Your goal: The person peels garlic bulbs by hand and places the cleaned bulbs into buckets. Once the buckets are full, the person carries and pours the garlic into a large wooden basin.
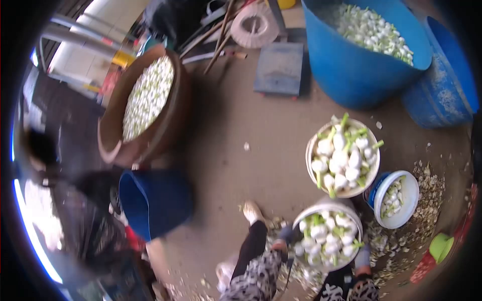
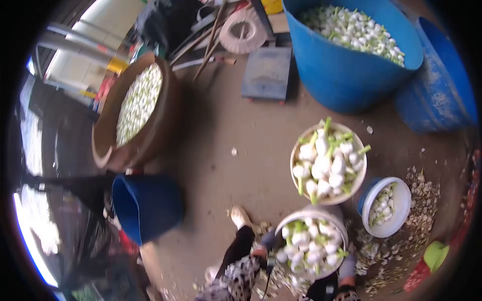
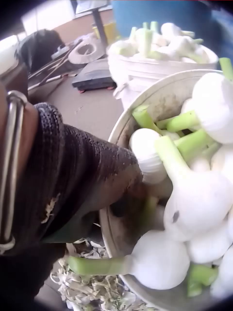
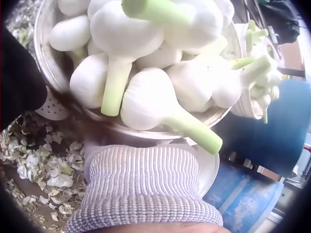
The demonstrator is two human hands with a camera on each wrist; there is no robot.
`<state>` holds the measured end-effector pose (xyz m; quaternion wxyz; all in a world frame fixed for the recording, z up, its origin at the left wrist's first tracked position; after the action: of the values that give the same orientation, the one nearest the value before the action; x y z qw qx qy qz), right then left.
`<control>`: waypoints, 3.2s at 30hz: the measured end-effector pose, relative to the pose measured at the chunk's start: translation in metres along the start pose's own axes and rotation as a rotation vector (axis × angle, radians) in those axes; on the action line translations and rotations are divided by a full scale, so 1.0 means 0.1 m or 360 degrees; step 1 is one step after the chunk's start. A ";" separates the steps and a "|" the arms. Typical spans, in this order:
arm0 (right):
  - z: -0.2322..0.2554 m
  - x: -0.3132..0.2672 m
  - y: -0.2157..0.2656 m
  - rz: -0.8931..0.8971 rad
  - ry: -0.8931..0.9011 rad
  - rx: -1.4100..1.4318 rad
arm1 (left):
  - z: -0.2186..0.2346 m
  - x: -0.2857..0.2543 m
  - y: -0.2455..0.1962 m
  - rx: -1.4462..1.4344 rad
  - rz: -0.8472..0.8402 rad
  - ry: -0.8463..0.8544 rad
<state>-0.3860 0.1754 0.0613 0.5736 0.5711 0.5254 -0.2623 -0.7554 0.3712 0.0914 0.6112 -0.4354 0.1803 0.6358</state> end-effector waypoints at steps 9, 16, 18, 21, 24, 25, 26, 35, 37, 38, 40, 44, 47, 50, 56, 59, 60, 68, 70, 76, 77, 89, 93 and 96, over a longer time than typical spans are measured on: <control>-2.60 -2.53 -0.47 0.0409 -0.0691 -0.0492 | 2.94 -0.94 0.87 -0.0247 0.0038 0.0351; -5.46 -2.85 -1.14 0.0115 0.0723 -0.0069 | 5.89 -1.24 1.94 -0.0615 -0.0206 -0.0179; -6.05 -2.95 -1.24 -0.0120 0.0775 -0.0001 | 6.12 -0.92 2.35 -0.0767 -0.0279 -0.0255; -7.19 -3.57 -1.26 -0.0061 0.0466 -0.0303 | 6.73 -0.62 2.54 -0.1441 -0.0440 -0.0438; -8.08 -3.46 -1.45 -0.0240 0.0576 -0.0291 | 7.62 -0.30 2.82 -0.1744 -0.0343 -0.0159; -8.54 -3.41 -1.50 -0.0257 0.0667 -0.0242 | 8.07 -0.43 2.65 -0.1860 -0.0198 -0.0228; -8.89 -3.51 -1.54 -0.0286 0.0817 -0.0273 | 8.40 -0.51 2.61 -0.1269 -0.0091 -0.0529; -10.80 -3.83 -1.97 -0.0196 0.0861 -0.0744 | 8.96 0.62 3.51 -0.2627 -0.0176 -0.0065; -10.97 -3.86 -2.08 -0.0227 0.0734 -0.0605 | 8.98 0.75 3.61 -0.2704 -0.0073 -0.0004; -11.10 -3.94 -2.17 -0.0184 0.0766 -0.0653 | 8.94 0.85 3.69 -0.2759 -0.0095 0.0029; -11.38 -4.03 -2.42 -0.0188 0.0740 -0.0665 | 8.64 1.33 4.14 -0.2888 -0.0028 -0.0067; -11.72 -4.12 -2.95 -0.0286 0.0621 -0.0607 | 9.32 0.60 4.11 -0.2736 0.0457 -0.1238; -12.01 -4.22 -3.34 -0.0223 0.0601 -0.0582 | 9.82 0.07 3.87 -0.1001 -0.0085 -0.1965; -12.22 -4.16 -3.52 -0.0227 0.0954 -0.0541 | 9.98 0.03 3.10 -0.0463 -0.0530 -0.1380; -12.56 -3.81 -3.30 -0.0146 0.1308 -0.1418 | 9.82 0.49 2.96 -0.0240 -0.0122 -0.1925; -12.54 -3.23 -2.68 0.1367 0.1602 -0.2414 | 9.84 0.71 3.14 -0.0416 -0.0180 -0.1821; -12.58 -3.23 -2.42 0.1544 0.1377 -0.2273 | 9.88 0.73 3.15 -0.0348 -0.0180 -0.1881; -10.99 -0.84 -1.92 -0.0197 0.0658 -0.0645 | 9.80 1.13 3.52 -0.0657 -0.0133 -0.1864; -11.14 -1.14 -2.02 -0.0262 0.0609 -0.0712 | 9.76 1.26 3.73 -0.0704 -0.0017 -0.1714; -11.27 -0.68 -2.29 0.1045 0.0556 -0.1634 | 9.33 2.04 4.64 -0.1209 0.0106 -0.1456; -11.40 -0.91 -2.29 0.1023 0.0651 -0.1675 | 9.25 2.10 4.73 -0.1273 0.0112 -0.1372; -12.53 -3.96 -2.25 0.0845 0.1595 -0.1791 | 10.63 1.11 4.83 -0.1845 -0.0075 -0.1030; -12.09 -3.81 -2.22 0.0829 0.1504 -0.1501 | 10.68 1.11 4.90 -0.1634 -0.0198 -0.1090; -10.94 -2.00 -2.21 0.0847 0.1591 -0.1031 | 10.85 0.78 4.33 -0.1424 -0.0288 -0.0904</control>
<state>-0.9784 1.0872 0.3814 0.4485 0.5331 0.6219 0.3576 -1.5117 1.1646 0.5029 0.4429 -0.4781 -0.3190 0.6882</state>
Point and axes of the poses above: each hand's wrist, its own x-axis towards the middle knuckle, its own z-axis out of the back of the hand, y = z × x, the point moved 1 cm from there along x, towards the middle knuckle, and after that the axes turned 14 degrees about x, right-handed, at the moved point
